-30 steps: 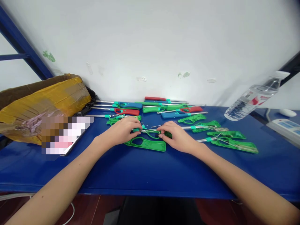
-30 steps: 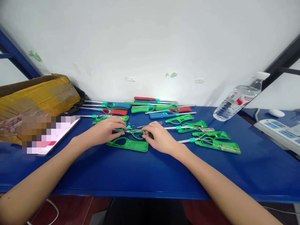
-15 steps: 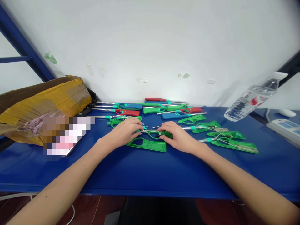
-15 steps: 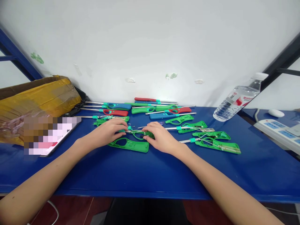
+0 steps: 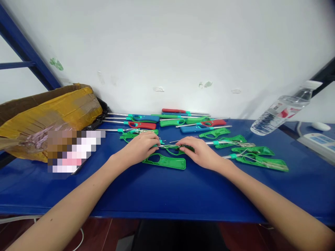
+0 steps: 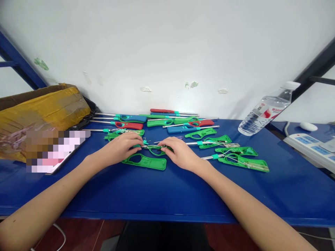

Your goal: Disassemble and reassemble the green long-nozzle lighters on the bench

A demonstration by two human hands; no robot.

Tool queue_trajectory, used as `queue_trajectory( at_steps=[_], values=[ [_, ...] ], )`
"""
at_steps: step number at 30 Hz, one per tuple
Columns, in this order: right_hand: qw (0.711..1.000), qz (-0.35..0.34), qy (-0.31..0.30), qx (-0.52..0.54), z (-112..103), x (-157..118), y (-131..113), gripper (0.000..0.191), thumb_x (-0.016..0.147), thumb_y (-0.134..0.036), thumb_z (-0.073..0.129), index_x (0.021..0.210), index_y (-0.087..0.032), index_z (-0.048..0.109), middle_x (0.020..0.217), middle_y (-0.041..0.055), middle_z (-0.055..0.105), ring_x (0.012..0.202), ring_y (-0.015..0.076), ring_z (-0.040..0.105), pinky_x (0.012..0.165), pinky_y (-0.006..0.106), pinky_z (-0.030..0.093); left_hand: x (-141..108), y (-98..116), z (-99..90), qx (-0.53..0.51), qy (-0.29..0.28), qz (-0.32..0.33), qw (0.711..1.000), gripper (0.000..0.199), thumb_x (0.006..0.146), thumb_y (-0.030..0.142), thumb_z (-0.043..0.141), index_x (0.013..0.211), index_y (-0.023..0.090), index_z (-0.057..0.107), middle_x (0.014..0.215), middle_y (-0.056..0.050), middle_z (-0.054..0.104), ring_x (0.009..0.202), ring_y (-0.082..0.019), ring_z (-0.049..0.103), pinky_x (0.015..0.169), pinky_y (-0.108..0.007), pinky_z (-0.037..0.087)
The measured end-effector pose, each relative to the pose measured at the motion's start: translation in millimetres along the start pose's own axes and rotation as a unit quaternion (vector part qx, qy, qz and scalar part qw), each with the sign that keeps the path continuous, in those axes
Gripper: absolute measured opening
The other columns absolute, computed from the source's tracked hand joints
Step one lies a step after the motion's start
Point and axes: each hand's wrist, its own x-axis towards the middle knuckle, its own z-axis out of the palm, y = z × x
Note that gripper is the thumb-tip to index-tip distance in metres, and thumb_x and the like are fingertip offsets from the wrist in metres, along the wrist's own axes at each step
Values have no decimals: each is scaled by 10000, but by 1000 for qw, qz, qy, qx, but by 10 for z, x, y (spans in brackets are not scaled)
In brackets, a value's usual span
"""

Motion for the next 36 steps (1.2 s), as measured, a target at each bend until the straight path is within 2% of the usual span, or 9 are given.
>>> queue_trajectory(
  at_steps=[8,14,18,21,26,31,36],
  values=[
    [999,-26,41,13,22,8,-42,180,950,-197,549,1075,-187,678,1099,80,715,990,208,677,840,330,556,1,15,4,-2,0,-2,1000,125,929,188,588,969,156,702,1045,-91,688,1033,-266,621,952,-420,493],
    [998,-37,54,10,31,0,-42,145,916,-188,601,1032,-181,687,1066,80,723,960,211,688,824,328,562,0,7,-2,-5,-2,-6,1000,119,918,206,605,974,165,701,1050,-88,690,1036,-264,624,954,-413,491],
    [998,-41,57,10,30,-7,-27,160,899,-173,619,1042,-192,690,1112,83,714,1006,219,684,849,330,562,-21,-53,-74,-11,10,-39,999,205,921,301,606,1062,176,688,1104,-98,684,1042,-269,625,909,-403,509],
    [998,-36,48,9,27,-7,-19,157,889,-171,634,1033,-193,692,1100,78,722,990,219,691,844,328,565,-32,-104,-108,-13,24,-67,997,231,955,285,531,1087,173,684,1116,-104,687,1033,-266,629,895,-407,511],
    [999,-32,36,6,29,-5,-11,159,893,-176,634,1040,-183,694,1093,79,723,962,214,693,839,334,564,-1,-141,-12,-33,25,-62,997,219,954,233,524,1075,198,703,1092,-71,718,1035,-251,638,902,-384,504],
    [999,-32,39,7,35,3,-23,154,895,-171,627,1030,-191,698,1075,76,730,946,211,700,827,328,562,47,-167,111,-89,57,-84,991,273,924,201,572,1176,203,677,978,-32,757,1007,-235,652,868,-356,510],
    [998,-37,46,-3,47,15,-31,139,910,-200,621,1005,-183,721,1063,84,749,969,224,712,852,337,566,92,-176,107,-146,76,-102,981,189,896,256,621,1040,211,735,960,-25,762,924,-212,691,840,-329,529]
  ],
)
